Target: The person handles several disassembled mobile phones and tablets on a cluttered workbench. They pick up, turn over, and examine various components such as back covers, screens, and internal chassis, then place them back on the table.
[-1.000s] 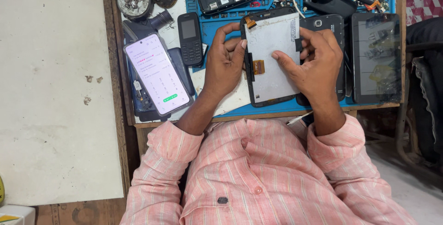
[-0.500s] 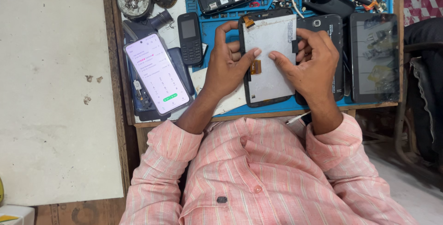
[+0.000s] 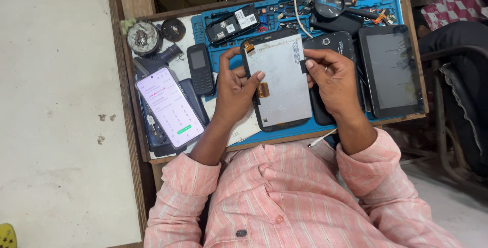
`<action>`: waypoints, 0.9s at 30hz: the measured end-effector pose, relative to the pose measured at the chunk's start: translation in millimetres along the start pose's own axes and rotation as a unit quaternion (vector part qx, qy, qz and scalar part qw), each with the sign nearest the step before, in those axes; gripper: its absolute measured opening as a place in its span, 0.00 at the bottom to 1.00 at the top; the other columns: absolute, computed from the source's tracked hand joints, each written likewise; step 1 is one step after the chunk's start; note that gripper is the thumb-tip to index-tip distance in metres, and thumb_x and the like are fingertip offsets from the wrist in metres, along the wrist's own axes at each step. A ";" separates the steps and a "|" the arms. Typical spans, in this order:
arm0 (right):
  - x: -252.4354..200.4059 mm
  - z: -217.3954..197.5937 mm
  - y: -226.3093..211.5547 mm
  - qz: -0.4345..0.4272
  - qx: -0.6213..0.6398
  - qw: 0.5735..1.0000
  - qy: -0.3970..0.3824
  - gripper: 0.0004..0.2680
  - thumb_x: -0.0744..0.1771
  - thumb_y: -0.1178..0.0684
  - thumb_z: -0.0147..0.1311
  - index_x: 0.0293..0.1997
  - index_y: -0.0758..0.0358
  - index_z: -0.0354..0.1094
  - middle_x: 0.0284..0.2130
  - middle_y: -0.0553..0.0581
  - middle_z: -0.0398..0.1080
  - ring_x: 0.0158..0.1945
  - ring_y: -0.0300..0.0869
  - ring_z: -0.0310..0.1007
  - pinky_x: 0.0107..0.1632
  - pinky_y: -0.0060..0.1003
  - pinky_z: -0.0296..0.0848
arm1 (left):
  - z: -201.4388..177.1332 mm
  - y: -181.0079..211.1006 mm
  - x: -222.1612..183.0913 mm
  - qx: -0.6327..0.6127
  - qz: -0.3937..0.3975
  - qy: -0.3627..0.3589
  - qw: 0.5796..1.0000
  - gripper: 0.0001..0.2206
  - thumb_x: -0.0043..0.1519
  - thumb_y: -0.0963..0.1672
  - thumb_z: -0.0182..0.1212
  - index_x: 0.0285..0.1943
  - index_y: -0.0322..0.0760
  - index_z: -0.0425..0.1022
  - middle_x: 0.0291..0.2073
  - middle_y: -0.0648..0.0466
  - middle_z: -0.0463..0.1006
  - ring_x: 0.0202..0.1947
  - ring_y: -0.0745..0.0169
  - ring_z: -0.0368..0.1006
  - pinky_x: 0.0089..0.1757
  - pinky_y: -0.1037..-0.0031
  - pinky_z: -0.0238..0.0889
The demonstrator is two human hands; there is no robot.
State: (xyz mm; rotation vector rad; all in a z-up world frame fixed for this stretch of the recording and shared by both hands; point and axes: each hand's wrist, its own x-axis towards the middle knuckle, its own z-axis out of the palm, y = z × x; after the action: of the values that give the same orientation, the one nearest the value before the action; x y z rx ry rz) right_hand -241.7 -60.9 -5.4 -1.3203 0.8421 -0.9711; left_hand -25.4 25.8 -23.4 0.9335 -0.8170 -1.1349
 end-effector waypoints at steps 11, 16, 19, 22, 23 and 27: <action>-1.5 6.4 0.4 0.009 -0.068 0.998 0.015 0.12 0.65 0.65 0.63 0.52 0.72 0.69 0.36 0.51 0.73 0.35 0.29 0.71 0.39 0.23 0.72 | 6.0 0.8 -0.3 0.031 0.002 0.030 0.999 0.28 0.65 0.36 0.61 0.70 0.33 0.48 0.47 0.38 0.81 0.45 0.60 0.81 0.43 0.74 0.76; -1.5 -4.0 5.5 0.023 0.027 0.999 -0.003 0.08 0.68 0.64 0.61 0.50 0.70 0.68 0.38 0.51 0.73 0.38 0.30 0.71 0.42 0.24 0.70 | 8.2 4.9 -3.1 0.108 0.009 0.032 0.994 0.29 0.65 0.37 0.64 0.71 0.34 0.50 0.47 0.40 0.82 0.46 0.61 0.81 0.43 0.77 0.77; -1.2 -15.2 6.7 0.043 0.177 0.983 -0.029 0.06 0.70 0.64 0.59 0.50 0.70 0.66 0.37 0.54 0.73 0.38 0.35 0.73 0.47 0.30 0.72 | 5.9 1.9 1.5 0.057 -0.004 0.044 0.997 0.27 0.69 0.39 0.60 0.74 0.34 0.51 0.45 0.39 0.82 0.39 0.63 0.78 0.36 0.79 0.71; 2.5 -24.3 7.6 0.026 0.248 0.968 -0.013 0.07 0.70 0.62 0.57 0.53 0.70 0.65 0.44 0.58 0.74 0.45 0.40 0.77 0.56 0.36 0.76 | 0.3 -2.1 1.1 0.027 -0.011 0.026 0.999 0.27 0.70 0.41 0.56 0.75 0.36 0.47 0.47 0.42 0.83 0.41 0.62 0.83 0.33 0.80 0.72; 2.9 -26.8 7.3 0.015 0.255 0.967 -0.002 0.08 0.70 0.61 0.56 0.54 0.70 0.65 0.47 0.60 0.75 0.49 0.42 0.78 0.59 0.38 0.77 | -0.7 -3.1 -1.4 0.026 -0.014 0.033 0.999 0.28 0.70 0.40 0.56 0.76 0.36 0.46 0.47 0.41 0.83 0.42 0.61 0.83 0.34 0.80 0.72; 9.5 -50.1 -7.1 -0.049 0.283 0.958 0.007 0.11 0.74 0.54 0.52 0.61 0.71 0.65 0.51 0.61 0.74 0.51 0.42 0.77 0.60 0.35 0.75 | -1.2 -2.9 4.0 0.017 -0.002 0.051 0.999 0.30 0.70 0.40 0.56 0.78 0.36 0.45 0.48 0.40 0.82 0.42 0.58 0.83 0.35 0.77 0.74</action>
State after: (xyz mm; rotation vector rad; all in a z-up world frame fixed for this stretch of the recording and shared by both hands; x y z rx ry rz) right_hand -284.8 -89.0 -2.2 -0.8636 0.4553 -1.1917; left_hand -24.4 21.6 -26.3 1.0122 -0.7541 -1.0705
